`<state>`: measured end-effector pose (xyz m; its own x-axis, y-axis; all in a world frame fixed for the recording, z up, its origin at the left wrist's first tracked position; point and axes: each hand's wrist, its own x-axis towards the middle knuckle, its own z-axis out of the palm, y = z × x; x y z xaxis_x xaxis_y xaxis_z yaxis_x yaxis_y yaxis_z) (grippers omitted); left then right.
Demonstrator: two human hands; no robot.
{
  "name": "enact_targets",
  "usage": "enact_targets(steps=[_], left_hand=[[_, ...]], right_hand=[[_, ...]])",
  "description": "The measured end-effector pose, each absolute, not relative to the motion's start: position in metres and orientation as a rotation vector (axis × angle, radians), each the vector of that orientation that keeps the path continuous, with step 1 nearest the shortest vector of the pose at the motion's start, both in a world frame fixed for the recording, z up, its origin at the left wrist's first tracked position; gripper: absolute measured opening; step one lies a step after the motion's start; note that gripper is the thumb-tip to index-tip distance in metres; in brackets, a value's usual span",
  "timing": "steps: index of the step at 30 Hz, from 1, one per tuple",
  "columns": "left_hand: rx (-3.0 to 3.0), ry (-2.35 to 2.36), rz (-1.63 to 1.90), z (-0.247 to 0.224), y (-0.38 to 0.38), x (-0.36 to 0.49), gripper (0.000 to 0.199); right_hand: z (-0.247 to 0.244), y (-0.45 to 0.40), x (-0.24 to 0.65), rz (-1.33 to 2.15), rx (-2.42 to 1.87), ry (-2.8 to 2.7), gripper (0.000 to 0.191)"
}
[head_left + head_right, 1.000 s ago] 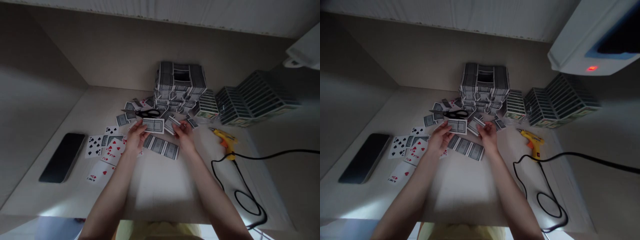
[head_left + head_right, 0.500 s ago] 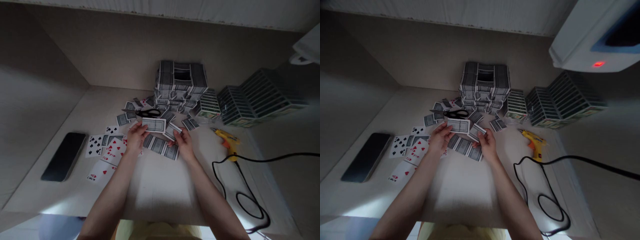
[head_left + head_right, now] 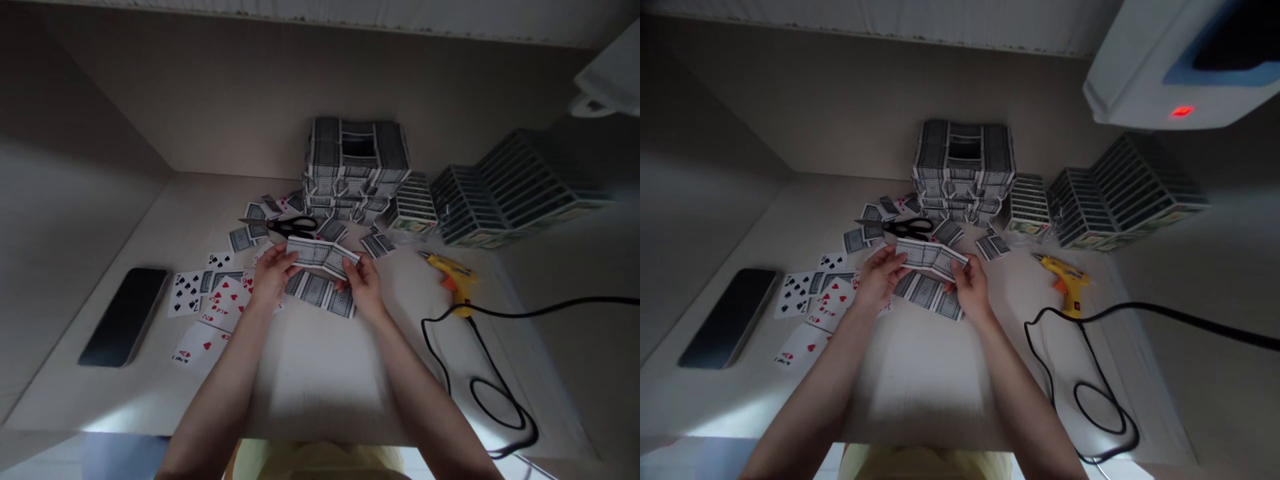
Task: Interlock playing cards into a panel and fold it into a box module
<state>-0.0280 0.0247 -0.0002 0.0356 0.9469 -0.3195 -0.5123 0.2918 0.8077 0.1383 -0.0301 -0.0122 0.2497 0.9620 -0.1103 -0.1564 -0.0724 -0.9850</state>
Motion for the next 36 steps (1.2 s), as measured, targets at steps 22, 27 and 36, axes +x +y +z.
enact_targets(steps=[22,27,36], left_hand=[[0.61,0.98,1.228,0.002,0.027,-0.03,0.035],[0.884,1.041,1.218,0.007,0.021,-0.024,0.038],[1.174,1.114,1.098,0.005,0.014,-0.022,0.02]], right_hand=[[-0.011,-0.03,0.137,1.131,-1.276,-0.874,0.031],[-0.011,-0.032,0.135,1.198,-1.242,-0.91,0.034],[-0.003,-0.034,0.138,1.266,-1.174,-0.905,0.038]])
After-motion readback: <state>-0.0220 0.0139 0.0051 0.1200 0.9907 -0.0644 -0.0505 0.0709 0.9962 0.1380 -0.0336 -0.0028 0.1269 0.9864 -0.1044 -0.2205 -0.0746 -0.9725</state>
